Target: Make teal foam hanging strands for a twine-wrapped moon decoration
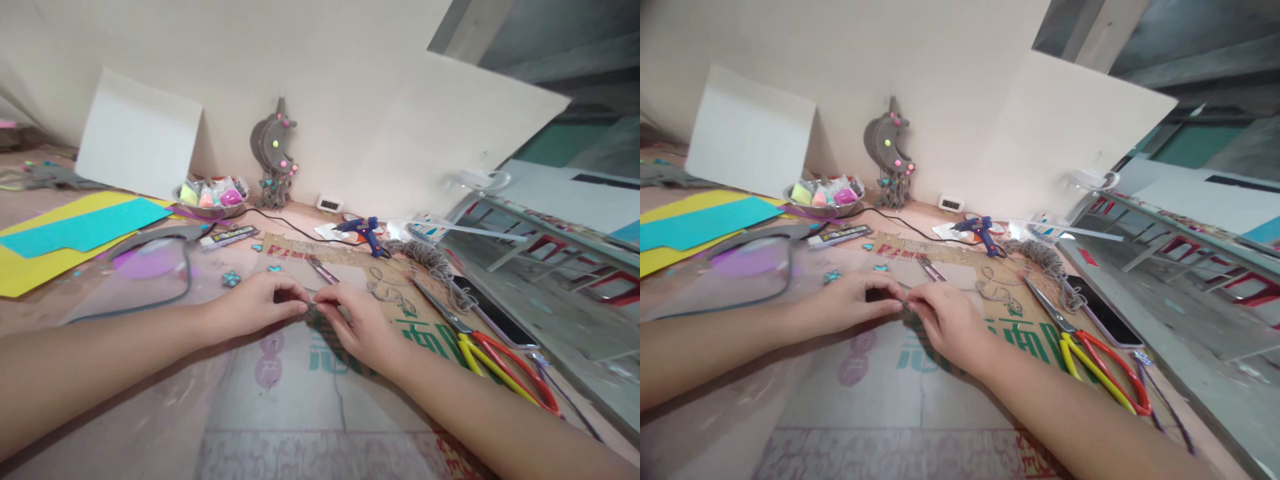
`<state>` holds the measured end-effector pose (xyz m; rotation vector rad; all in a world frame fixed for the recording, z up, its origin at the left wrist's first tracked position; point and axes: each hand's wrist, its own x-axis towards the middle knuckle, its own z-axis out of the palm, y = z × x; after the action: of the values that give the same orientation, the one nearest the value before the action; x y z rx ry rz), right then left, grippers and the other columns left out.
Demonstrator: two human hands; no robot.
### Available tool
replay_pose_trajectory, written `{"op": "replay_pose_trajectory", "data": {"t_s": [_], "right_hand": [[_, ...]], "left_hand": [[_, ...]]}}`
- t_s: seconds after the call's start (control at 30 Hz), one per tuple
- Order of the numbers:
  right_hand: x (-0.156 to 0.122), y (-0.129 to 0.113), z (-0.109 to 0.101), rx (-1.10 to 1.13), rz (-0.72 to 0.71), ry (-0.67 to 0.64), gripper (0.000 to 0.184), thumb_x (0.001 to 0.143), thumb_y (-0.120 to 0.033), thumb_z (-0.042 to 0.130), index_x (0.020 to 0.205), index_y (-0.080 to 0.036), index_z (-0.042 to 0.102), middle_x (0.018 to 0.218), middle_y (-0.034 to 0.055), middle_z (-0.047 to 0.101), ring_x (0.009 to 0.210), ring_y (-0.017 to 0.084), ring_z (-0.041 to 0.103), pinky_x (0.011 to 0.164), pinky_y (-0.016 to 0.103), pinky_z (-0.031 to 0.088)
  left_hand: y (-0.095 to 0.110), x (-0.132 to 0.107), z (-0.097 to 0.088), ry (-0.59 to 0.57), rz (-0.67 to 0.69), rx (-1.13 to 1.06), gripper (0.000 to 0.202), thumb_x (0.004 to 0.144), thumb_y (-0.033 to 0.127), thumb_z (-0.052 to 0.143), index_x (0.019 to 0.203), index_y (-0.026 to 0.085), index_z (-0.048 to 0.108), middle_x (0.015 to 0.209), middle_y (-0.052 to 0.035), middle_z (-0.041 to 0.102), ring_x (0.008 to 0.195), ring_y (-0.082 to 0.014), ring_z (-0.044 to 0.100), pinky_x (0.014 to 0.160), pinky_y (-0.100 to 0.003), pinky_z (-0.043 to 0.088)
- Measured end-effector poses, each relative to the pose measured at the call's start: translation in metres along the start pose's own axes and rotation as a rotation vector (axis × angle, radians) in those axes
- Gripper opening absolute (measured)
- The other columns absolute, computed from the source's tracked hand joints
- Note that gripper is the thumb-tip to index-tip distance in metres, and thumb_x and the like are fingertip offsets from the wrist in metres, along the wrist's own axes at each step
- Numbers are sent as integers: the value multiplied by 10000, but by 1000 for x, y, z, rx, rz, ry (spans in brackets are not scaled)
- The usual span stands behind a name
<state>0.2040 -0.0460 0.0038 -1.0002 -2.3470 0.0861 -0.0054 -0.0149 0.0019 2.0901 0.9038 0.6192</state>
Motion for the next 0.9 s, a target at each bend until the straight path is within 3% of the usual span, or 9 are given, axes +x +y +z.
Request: {"op": "replay_pose_trajectory", "data": {"t_s": [0.23, 0.47, 0.67, 0.9], "right_hand": [[-2, -6, -5, 49, 0, 12, 161, 909, -209, 470, 1050, -174, 539, 945, 84, 667, 893, 186, 625, 760, 315, 509], [-1, -1, 0, 61, -10, 43, 184, 900, -118, 428, 1034, -183, 538, 943, 74, 658, 871, 167, 623, 768, 308, 520], [-1, 2, 1, 42, 42, 53, 167, 906, -136, 438, 996, -204, 561, 915, 54, 681, 844, 165, 645, 754, 300, 527], [0, 3, 1, 25, 1, 62, 154, 912, -154, 441, 925, -202, 586, 862, 42, 681, 798, 154, 638, 729, 285, 517]], "left_hand": [[0, 1, -1, 16, -22, -39, 196, 841, 320, 548, 901, 182, 674, 916, -26, 718, 864, -177, 636, 769, -274, 470], [1, 0, -2, 23, -58, -63, 217, 844, 345, 542, 906, 178, 666, 898, -24, 708, 835, -176, 625, 732, -269, 466], [0, 0, -1, 34, -58, -130, 164, 834, 289, 560, 905, 180, 660, 876, -11, 703, 806, -152, 623, 716, -251, 462], [0, -1, -1, 33, -53, -143, 161, 836, 293, 562, 898, 178, 655, 868, -8, 703, 812, -149, 625, 717, -248, 460]]}}
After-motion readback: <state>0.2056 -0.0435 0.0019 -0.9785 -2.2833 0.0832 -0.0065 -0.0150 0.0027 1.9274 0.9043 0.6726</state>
